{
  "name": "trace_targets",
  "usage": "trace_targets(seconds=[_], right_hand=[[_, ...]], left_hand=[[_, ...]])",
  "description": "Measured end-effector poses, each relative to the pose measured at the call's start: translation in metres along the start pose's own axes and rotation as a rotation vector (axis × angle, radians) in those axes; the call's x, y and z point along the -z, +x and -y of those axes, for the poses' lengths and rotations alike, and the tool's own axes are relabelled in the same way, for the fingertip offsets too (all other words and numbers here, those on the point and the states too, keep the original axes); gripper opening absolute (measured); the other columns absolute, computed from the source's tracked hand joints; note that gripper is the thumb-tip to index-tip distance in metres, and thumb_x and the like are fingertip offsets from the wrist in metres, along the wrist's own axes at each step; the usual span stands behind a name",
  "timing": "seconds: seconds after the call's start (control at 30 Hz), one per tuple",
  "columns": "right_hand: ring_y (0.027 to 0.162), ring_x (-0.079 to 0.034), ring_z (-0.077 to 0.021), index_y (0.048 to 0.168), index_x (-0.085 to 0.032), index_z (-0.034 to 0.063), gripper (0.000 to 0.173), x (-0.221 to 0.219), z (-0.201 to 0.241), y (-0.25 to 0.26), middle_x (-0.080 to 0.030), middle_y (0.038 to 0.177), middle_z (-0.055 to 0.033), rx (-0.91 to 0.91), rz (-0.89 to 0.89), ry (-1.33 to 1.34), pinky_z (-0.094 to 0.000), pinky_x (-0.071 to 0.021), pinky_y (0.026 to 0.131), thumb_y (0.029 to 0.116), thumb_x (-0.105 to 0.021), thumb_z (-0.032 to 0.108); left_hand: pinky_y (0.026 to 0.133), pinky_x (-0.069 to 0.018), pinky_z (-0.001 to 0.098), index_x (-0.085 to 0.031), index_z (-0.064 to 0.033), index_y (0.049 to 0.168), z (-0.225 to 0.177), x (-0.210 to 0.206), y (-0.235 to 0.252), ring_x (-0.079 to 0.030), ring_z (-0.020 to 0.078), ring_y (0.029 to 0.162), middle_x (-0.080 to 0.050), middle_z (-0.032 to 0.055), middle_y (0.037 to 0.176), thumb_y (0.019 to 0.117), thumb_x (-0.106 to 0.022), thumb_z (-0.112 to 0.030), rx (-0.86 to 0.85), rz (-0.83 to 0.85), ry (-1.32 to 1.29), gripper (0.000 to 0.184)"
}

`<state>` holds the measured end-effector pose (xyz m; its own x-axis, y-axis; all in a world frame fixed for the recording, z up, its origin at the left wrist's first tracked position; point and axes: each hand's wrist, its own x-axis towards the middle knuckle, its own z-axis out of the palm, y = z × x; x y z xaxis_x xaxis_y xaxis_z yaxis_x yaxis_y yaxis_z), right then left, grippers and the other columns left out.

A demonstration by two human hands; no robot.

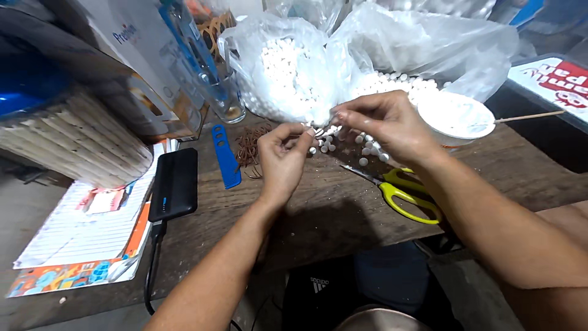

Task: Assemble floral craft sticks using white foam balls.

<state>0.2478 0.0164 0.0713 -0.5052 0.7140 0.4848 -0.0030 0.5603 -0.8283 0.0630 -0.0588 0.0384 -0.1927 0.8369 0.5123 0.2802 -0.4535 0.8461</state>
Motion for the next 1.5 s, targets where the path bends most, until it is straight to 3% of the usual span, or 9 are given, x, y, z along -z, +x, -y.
trace_targets(seconds=[0.17, 0.47, 0.53, 0.6, 0.67, 0.83, 1.17, 1.3, 1.5], right_hand=[[0.076, -0.068, -0.001, 0.112, -0.071, 0.0063, 0.018, 0.037, 0.018, -0.046, -0.071, 0.092, 0.0069, 0.093, -0.065, -0.172, -0.0187, -0.0599, 0.068, 0.0996, -0.062, 0.015], [0.055, -0.06, 0.0029, 0.081, -0.066, 0.0195, 0.012, 0.101, -0.018, -0.132, -0.065, 0.066, 0.0158, -0.195, -0.459, -0.247, -0.0147, -0.0536, 0.055, 0.0899, -0.066, 0.011], [0.051, -0.057, 0.0032, 0.086, -0.061, 0.0168, 0.011, 0.11, -0.024, -0.132, -0.06, 0.064, 0.0151, -0.239, -0.591, -0.243, -0.0142, -0.0514, 0.052, 0.0908, -0.066, 0.009], [0.054, -0.057, 0.0038, 0.108, -0.059, 0.0127, 0.017, 0.113, -0.028, -0.126, -0.06, 0.072, 0.0145, -0.224, -0.662, -0.229, -0.0136, -0.052, 0.052, 0.0927, -0.065, 0.009], [0.059, -0.058, 0.0044, 0.126, -0.059, 0.0062, 0.03, 0.115, -0.03, -0.121, -0.063, 0.082, 0.0128, -0.154, -0.665, -0.245, -0.0133, -0.0525, 0.055, 0.0958, -0.063, 0.008], [0.068, -0.063, 0.004, 0.102, -0.072, 0.0094, 0.01, 0.115, -0.026, -0.117, -0.072, 0.094, 0.0121, 0.024, -0.619, -0.302, -0.0146, -0.0554, 0.063, 0.0973, -0.063, 0.009], [0.067, -0.067, -0.0015, 0.101, -0.069, 0.0147, 0.016, 0.139, -0.019, -0.12, -0.072, 0.084, 0.0114, 0.028, -0.71, -0.129, -0.0178, -0.0583, 0.062, 0.1003, -0.054, 0.006], [0.066, -0.066, -0.0016, 0.099, -0.069, 0.0133, 0.019, 0.133, -0.022, -0.122, -0.072, 0.086, 0.0105, -0.021, -0.709, -0.105, -0.0184, -0.0585, 0.062, 0.0996, -0.053, 0.004], [0.064, -0.065, -0.0013, 0.098, -0.069, 0.0144, 0.018, 0.128, -0.024, -0.122, -0.071, 0.084, 0.0111, -0.009, -0.725, -0.102, -0.0181, -0.0574, 0.06, 0.0989, -0.054, 0.004]], left_hand=[[0.074, -0.0581, 0.0205, -0.067, -0.0114, 0.098, -0.007, 0.003, 0.004, -0.07, 0.0057, 0.079, -0.074, -0.0009, 0.093, 0.1042, -0.053, -0.004, 0.307, -0.014, -0.397, 0.017], [0.078, -0.0565, 0.0199, -0.067, -0.0128, 0.088, -0.009, -0.005, 0.005, -0.067, 0.0044, 0.081, -0.07, -0.0024, 0.088, 0.1011, -0.051, -0.002, 0.378, 0.031, -0.562, 0.023], [0.078, -0.0571, 0.0199, -0.066, -0.0125, 0.089, -0.009, -0.008, 0.006, -0.068, 0.005, 0.08, -0.07, -0.0015, 0.088, 0.1017, -0.051, -0.001, 0.412, 0.03, -0.599, 0.023], [0.075, -0.0577, 0.0197, -0.064, -0.0118, 0.091, -0.009, -0.009, 0.007, -0.068, 0.0056, 0.077, -0.07, 0.0002, 0.087, 0.1033, -0.048, -0.003, 0.449, 0.03, -0.641, 0.022], [0.07, -0.0582, 0.0205, -0.064, -0.0103, 0.092, -0.008, -0.009, 0.008, -0.068, 0.0073, 0.074, -0.069, 0.0023, 0.085, 0.1043, -0.047, -0.003, 0.478, 0.03, -0.664, 0.022], [0.068, -0.0565, 0.0185, -0.066, -0.0104, 0.091, -0.009, -0.006, 0.009, -0.068, 0.0062, 0.074, -0.07, 0.0015, 0.085, 0.105, -0.047, -0.005, 0.532, 0.036, -0.593, 0.024], [0.065, -0.0583, 0.0189, -0.064, -0.0085, 0.103, -0.013, -0.007, 0.006, -0.071, 0.0077, 0.073, -0.073, 0.0039, 0.089, 0.1059, -0.05, -0.005, 0.548, 0.018, -0.573, 0.014], [0.058, -0.0553, 0.0173, -0.053, -0.0101, 0.109, -0.011, -0.009, 0.008, -0.07, 0.0078, 0.067, -0.073, 0.0051, 0.087, 0.1017, -0.06, -0.004, 0.642, -0.1, -0.496, 0.012], [0.059, -0.0555, 0.0166, -0.061, -0.0115, 0.109, -0.01, -0.005, 0.006, -0.07, 0.0056, 0.068, -0.074, 0.0028, 0.088, 0.1029, -0.057, -0.003, 0.559, -0.07, -0.41, 0.011]])
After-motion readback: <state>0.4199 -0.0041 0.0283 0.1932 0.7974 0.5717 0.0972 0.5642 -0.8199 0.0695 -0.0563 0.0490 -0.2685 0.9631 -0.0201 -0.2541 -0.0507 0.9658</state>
